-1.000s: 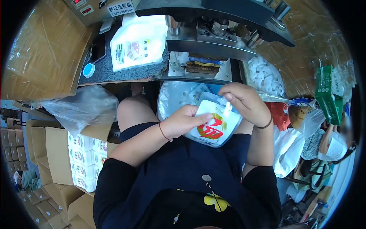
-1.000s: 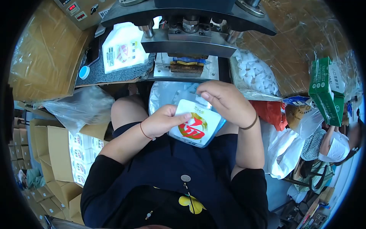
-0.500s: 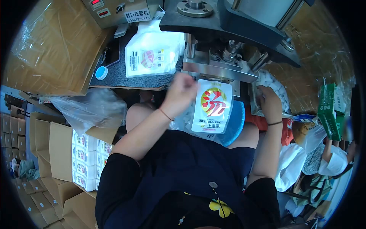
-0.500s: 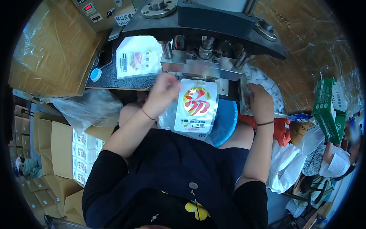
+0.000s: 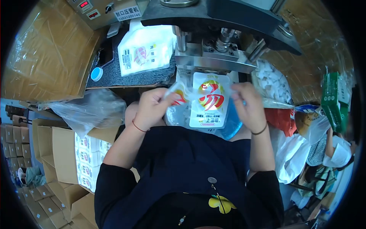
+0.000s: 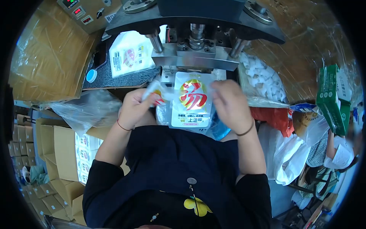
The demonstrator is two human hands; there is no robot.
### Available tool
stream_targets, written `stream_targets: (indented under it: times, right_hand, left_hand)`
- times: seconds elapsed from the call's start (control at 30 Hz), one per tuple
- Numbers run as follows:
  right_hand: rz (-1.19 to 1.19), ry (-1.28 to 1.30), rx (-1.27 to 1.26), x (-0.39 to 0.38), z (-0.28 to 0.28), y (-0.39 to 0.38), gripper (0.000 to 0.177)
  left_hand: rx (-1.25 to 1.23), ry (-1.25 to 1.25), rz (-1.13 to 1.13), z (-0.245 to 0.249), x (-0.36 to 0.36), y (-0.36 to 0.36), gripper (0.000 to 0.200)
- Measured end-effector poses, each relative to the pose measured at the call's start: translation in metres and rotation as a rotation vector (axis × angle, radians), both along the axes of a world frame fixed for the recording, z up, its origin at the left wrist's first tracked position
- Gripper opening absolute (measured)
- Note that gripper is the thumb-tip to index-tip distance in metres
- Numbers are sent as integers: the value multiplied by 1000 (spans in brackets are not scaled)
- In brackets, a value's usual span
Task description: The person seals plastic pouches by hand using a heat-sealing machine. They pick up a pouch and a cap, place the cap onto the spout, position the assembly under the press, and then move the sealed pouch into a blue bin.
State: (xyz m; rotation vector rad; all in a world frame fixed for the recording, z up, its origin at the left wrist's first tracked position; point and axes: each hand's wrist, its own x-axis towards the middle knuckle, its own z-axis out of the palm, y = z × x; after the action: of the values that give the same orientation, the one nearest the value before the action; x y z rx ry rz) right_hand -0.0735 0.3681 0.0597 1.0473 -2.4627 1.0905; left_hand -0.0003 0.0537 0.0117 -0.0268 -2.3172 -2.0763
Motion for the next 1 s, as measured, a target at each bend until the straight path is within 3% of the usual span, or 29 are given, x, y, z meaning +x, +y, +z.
stream_targets:
  times: [0.03, 0.07, 0.17, 0.23, 0.3, 0.43, 0.5, 0.6, 0.7, 0.87, 0.9, 0.97, 1.0]
  right_hand:
    - [123, 53, -16, 0, 9, -11, 18]
    - [99, 2, -77, 4, 18, -18, 18]
    - [39, -68, -269, 10, 32, -34, 16]
    - [76, -42, -151, 8, 30, -30, 15]
    - [98, 14, 7, 4, 31, -19, 14]
    - [227, -329, 115, 5, 37, 2, 17]
    - [4, -161, 158, 2, 35, 9, 19]
    - [-448, 128, 413, -33, 22, 48, 29]
    - [-567, 38, 809, -57, -5, 87, 35]
    - [-534, 2, 659, -67, -26, 88, 31]
    - [-545, 11, 631, -64, -26, 88, 30]
    - [-546, 26, 572, -58, -24, 88, 28]
    - [-541, 30, 524, -58, -23, 88, 28]
  left_hand:
    - [-8, -28, -47, 12, 2, 14, 23]
    - [-140, -60, -82, 14, 3, 19, 26]
    - [-125, -142, -188, 16, 3, 45, 29]
    - [-100, -163, -269, 18, 4, 55, 30]
    - [134, -239, -326, 16, 10, 69, 32]
    - [405, -429, -515, 9, 13, 84, 33]
    - [522, -451, -607, -3, 14, 90, 33]
    - [552, -504, -503, -7, -1, 85, 36]
    - [686, -473, -395, -4, -31, 70, 35]
    - [667, -484, -298, 3, -53, 65, 31]
    - [635, -245, -202, 0, -52, 68, 33]
    - [-256, 165, 132, -8, -65, 26, 43]
    - [7, 8, 276, 5, -71, 8, 56]
